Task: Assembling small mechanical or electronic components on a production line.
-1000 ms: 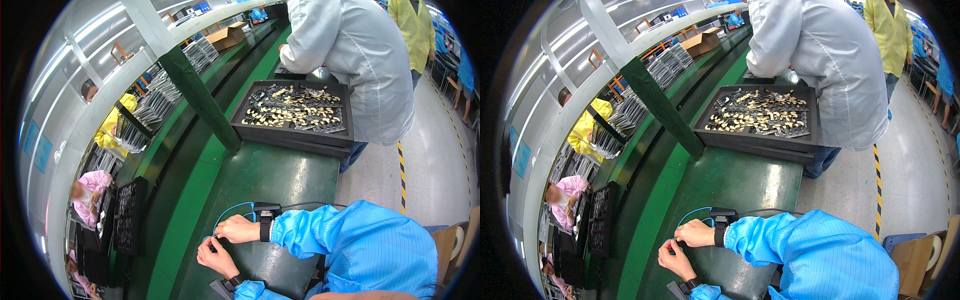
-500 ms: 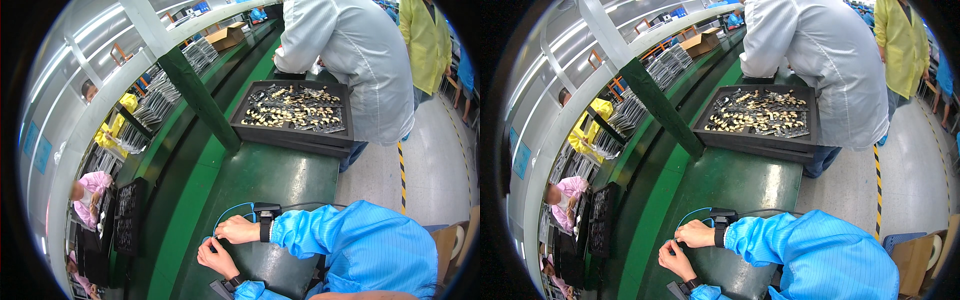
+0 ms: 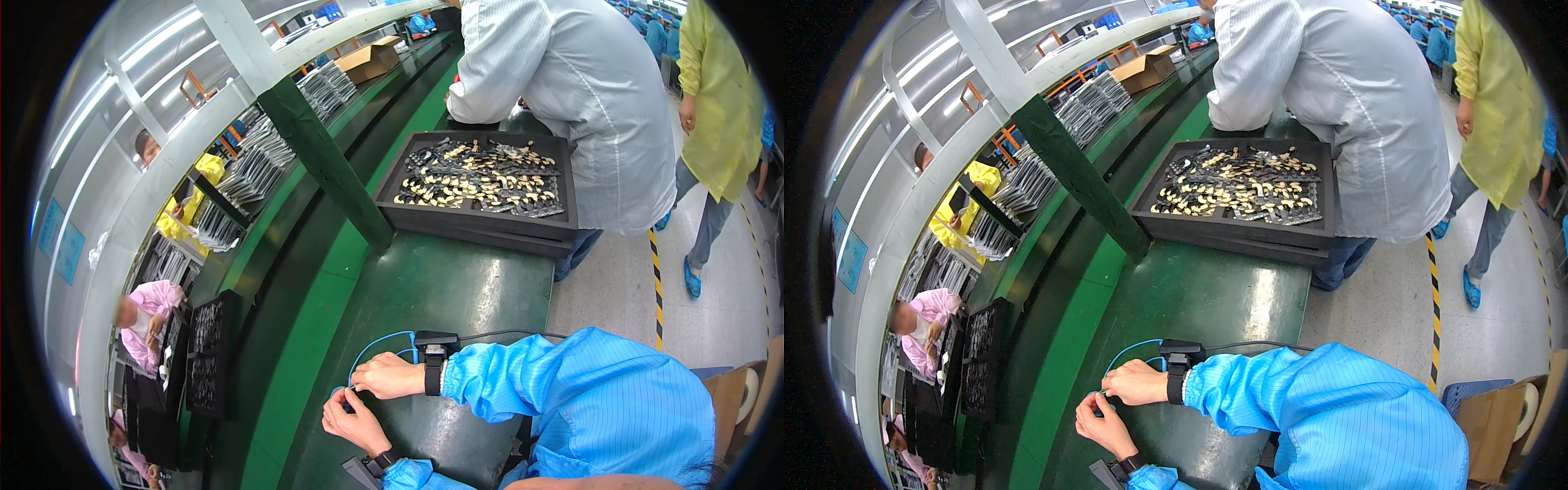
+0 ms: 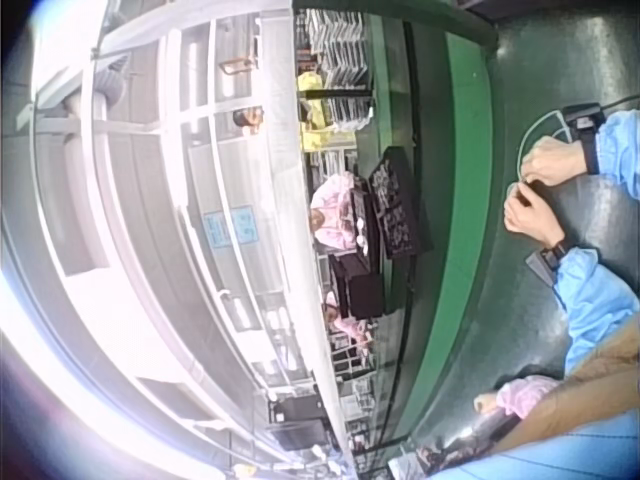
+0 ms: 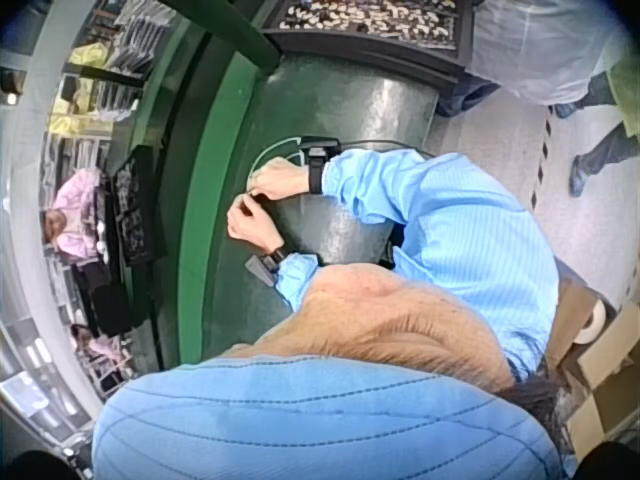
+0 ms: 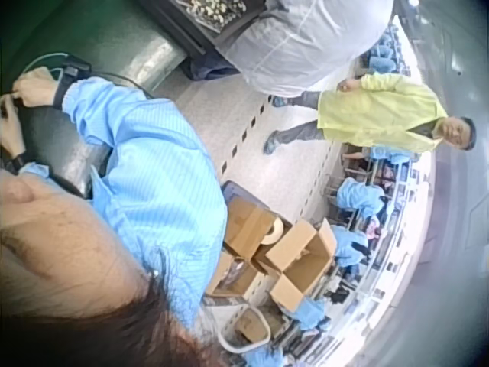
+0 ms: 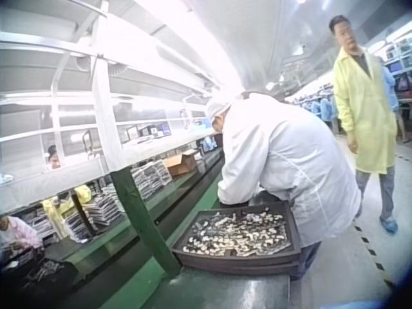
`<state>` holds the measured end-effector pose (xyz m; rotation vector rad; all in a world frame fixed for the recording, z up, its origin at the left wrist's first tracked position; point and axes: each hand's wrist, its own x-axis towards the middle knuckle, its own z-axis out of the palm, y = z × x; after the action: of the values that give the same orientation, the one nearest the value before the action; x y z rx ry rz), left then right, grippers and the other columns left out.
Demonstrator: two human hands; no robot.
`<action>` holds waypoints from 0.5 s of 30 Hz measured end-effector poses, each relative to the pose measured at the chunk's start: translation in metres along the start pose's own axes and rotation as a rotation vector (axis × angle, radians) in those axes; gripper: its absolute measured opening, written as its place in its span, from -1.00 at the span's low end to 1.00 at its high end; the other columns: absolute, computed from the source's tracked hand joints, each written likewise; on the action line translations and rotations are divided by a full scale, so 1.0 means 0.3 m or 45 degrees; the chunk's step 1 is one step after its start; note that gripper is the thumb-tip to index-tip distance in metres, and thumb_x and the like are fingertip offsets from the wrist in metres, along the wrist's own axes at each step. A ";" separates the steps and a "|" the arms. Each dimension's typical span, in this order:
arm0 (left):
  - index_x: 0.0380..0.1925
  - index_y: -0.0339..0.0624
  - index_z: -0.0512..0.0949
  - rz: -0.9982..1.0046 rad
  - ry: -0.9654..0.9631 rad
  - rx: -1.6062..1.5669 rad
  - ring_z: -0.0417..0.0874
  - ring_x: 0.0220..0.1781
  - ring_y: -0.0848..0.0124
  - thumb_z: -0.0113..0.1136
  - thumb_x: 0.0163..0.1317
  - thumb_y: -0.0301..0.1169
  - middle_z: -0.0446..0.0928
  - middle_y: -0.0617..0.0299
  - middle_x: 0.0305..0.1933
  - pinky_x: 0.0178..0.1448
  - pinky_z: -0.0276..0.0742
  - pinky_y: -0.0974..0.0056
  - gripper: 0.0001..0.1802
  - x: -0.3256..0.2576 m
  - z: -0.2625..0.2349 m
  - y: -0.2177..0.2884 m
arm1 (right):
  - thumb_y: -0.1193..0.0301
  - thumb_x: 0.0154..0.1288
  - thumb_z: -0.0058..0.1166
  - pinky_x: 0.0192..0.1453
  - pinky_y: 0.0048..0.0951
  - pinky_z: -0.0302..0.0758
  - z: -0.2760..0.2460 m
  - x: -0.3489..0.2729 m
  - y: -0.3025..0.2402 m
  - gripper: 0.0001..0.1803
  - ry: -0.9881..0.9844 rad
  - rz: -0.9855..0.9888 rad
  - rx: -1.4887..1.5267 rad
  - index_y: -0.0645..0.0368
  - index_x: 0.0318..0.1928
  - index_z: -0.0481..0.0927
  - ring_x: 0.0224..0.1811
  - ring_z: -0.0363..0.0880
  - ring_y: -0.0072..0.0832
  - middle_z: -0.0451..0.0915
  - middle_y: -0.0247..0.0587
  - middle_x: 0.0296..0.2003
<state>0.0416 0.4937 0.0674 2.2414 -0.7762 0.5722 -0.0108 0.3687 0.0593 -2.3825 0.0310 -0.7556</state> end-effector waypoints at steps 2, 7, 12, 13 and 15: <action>-0.39 -0.20 0.51 0.006 0.015 0.009 0.50 -0.18 0.28 0.15 0.18 -0.33 0.51 0.26 -0.32 0.12 0.21 0.12 -0.84 0.000 -0.001 0.003 | 0.32 0.14 0.12 -0.27 -0.21 0.50 0.000 0.002 0.000 -0.80 -0.013 0.002 0.006 0.22 -0.35 0.56 -0.31 0.60 -0.16 0.59 -0.13 -0.41; -0.38 -0.19 0.50 -0.004 0.008 -0.008 0.50 -0.18 0.28 0.15 0.18 -0.33 0.51 0.25 -0.33 0.11 0.20 0.12 -0.84 0.001 -0.001 0.000 | 0.33 0.15 0.11 -0.29 -0.21 0.50 -0.007 0.002 -0.005 -0.80 -0.012 0.013 0.005 0.22 -0.35 0.56 -0.32 0.60 -0.16 0.59 -0.14 -0.41; -0.38 -0.19 0.49 -0.010 -0.010 -0.011 0.50 -0.18 0.29 0.15 0.18 -0.33 0.50 0.26 -0.33 0.11 0.20 0.13 -0.84 0.002 -0.004 0.004 | 0.32 0.15 0.10 -0.31 -0.20 0.49 -0.010 0.002 -0.005 -0.81 -0.017 0.016 -0.001 0.21 -0.36 0.57 -0.33 0.60 -0.16 0.59 -0.14 -0.42; -0.38 -0.19 0.49 -0.003 -0.005 -0.009 0.50 -0.19 0.29 0.15 0.18 -0.33 0.50 0.26 -0.33 0.11 0.20 0.13 -0.84 0.002 -0.002 0.002 | 0.32 0.15 0.11 -0.31 -0.20 0.49 -0.008 0.001 -0.004 -0.80 -0.011 0.018 0.001 0.21 -0.35 0.57 -0.33 0.60 -0.16 0.59 -0.14 -0.43; -0.38 -0.19 0.49 0.005 0.000 -0.006 0.50 -0.19 0.29 0.15 0.18 -0.33 0.50 0.26 -0.33 0.11 0.20 0.13 -0.84 0.002 -0.002 0.002 | 0.32 0.15 0.11 -0.31 -0.20 0.50 -0.007 0.001 -0.004 -0.80 -0.006 0.021 0.004 0.22 -0.35 0.57 -0.33 0.60 -0.16 0.59 -0.14 -0.43</action>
<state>0.0415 0.4935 0.0683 2.2361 -0.7812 0.5716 -0.0117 0.3683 0.0614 -2.3783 0.0476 -0.7417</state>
